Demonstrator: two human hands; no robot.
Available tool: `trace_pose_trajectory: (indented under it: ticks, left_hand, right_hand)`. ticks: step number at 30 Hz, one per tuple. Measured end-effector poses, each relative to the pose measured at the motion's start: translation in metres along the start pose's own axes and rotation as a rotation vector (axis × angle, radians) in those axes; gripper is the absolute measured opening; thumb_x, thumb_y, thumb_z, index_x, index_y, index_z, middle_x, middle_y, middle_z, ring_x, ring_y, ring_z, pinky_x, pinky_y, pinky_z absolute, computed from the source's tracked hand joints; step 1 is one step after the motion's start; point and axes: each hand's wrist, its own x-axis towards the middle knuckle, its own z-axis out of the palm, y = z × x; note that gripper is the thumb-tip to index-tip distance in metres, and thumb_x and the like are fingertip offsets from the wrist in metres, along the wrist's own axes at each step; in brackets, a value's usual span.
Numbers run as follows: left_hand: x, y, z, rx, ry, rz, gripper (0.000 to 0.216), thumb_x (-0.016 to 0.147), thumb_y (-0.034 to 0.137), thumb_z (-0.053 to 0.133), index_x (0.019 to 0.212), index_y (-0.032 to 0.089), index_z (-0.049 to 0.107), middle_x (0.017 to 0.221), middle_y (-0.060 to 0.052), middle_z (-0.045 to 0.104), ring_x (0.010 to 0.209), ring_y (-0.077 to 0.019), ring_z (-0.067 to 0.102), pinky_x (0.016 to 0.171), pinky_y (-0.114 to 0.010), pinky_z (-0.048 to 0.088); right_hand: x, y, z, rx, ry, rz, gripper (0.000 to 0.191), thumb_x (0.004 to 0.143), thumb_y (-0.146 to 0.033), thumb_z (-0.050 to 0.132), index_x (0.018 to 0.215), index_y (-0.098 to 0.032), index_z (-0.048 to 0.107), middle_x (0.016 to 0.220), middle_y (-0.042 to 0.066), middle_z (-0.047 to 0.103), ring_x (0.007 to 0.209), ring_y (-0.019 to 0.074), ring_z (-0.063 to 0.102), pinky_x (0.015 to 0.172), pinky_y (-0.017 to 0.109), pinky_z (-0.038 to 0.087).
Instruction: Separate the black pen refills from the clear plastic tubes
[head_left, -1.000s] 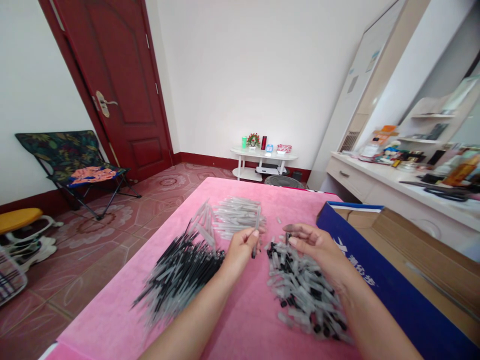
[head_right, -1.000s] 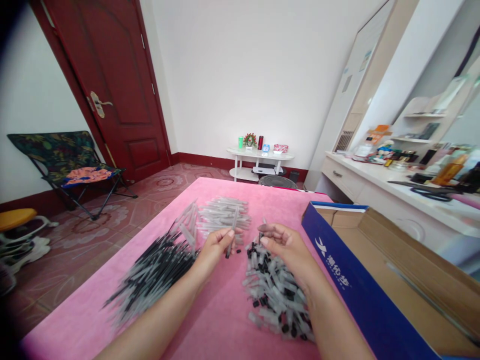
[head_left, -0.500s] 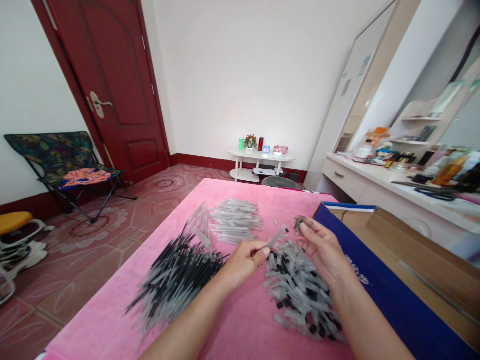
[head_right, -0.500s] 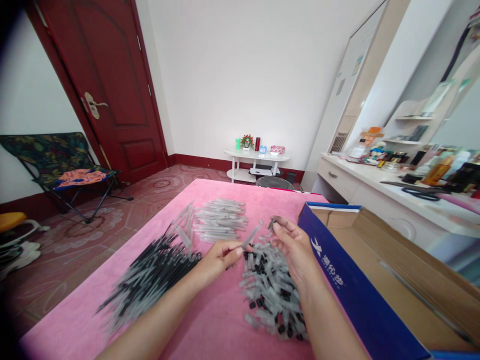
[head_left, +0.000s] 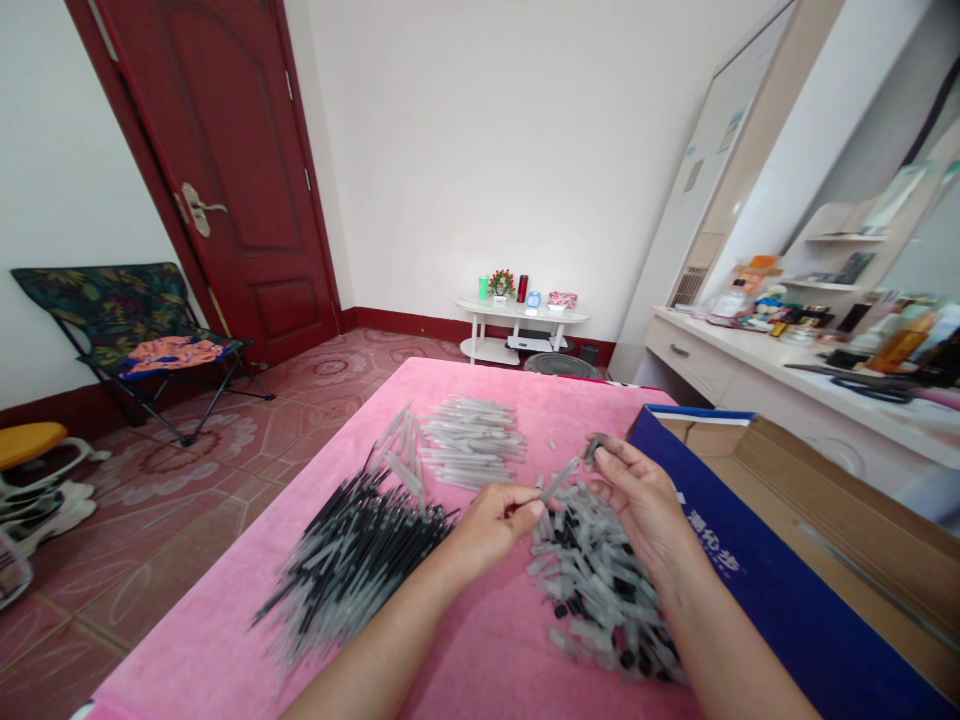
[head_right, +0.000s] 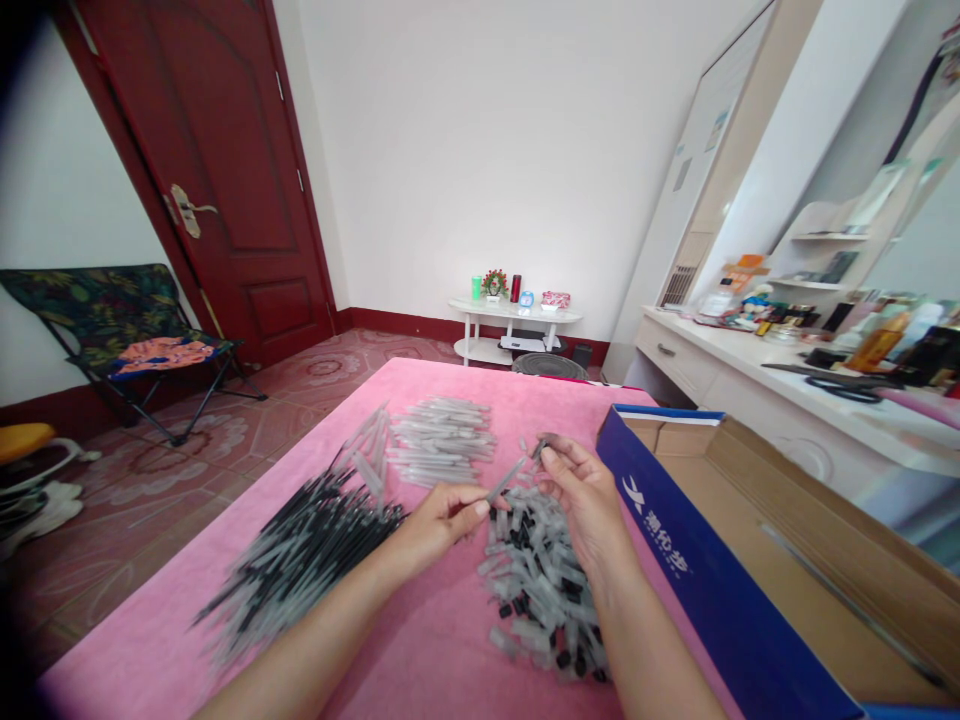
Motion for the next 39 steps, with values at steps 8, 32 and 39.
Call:
trace_pose_trajectory:
  ticks: [8,32,39]
  left_hand:
    - [-0.001,0.003,0.001,0.001,-0.005,-0.004,0.039,0.079,0.042,0.044,0.094,0.014,0.067,0.056,0.002,0.040,0.054,-0.0104,0.034,0.051,-0.021,0.023]
    - [0.005,-0.011,-0.001,-0.086,0.175,-0.051,0.040,0.078,0.045,0.044,0.081,0.011,0.065,0.053,0.003,0.036,0.050,-0.0088,0.031,0.047,-0.021,0.021]
    - [0.006,-0.009,-0.004,-0.142,0.220,-0.069,0.040,0.078,0.045,0.044,0.082,0.011,0.063,0.051,0.003,0.038,0.048,-0.0085,0.033,0.047,-0.022,0.023]
  right_hand:
    - [0.000,0.001,0.003,0.016,0.043,-0.017,0.034,0.062,-0.031,0.071,0.093,-0.020,0.062,0.087,0.003,0.062,0.066,0.0114,0.057,0.057,0.022,0.048]
    - [-0.003,0.001,0.007,-0.532,0.131,-0.337,0.030,0.068,-0.034,0.063,0.091,-0.016,0.060,0.087,0.007,0.062,0.076,0.0162,0.056,0.063,0.027,0.046]
    - [-0.010,0.002,0.018,-0.772,0.109,-0.432,0.027,0.072,-0.035,0.056,0.091,-0.016,0.059,0.084,0.006,0.062,0.070,0.0153,0.056,0.060,0.026,0.045]
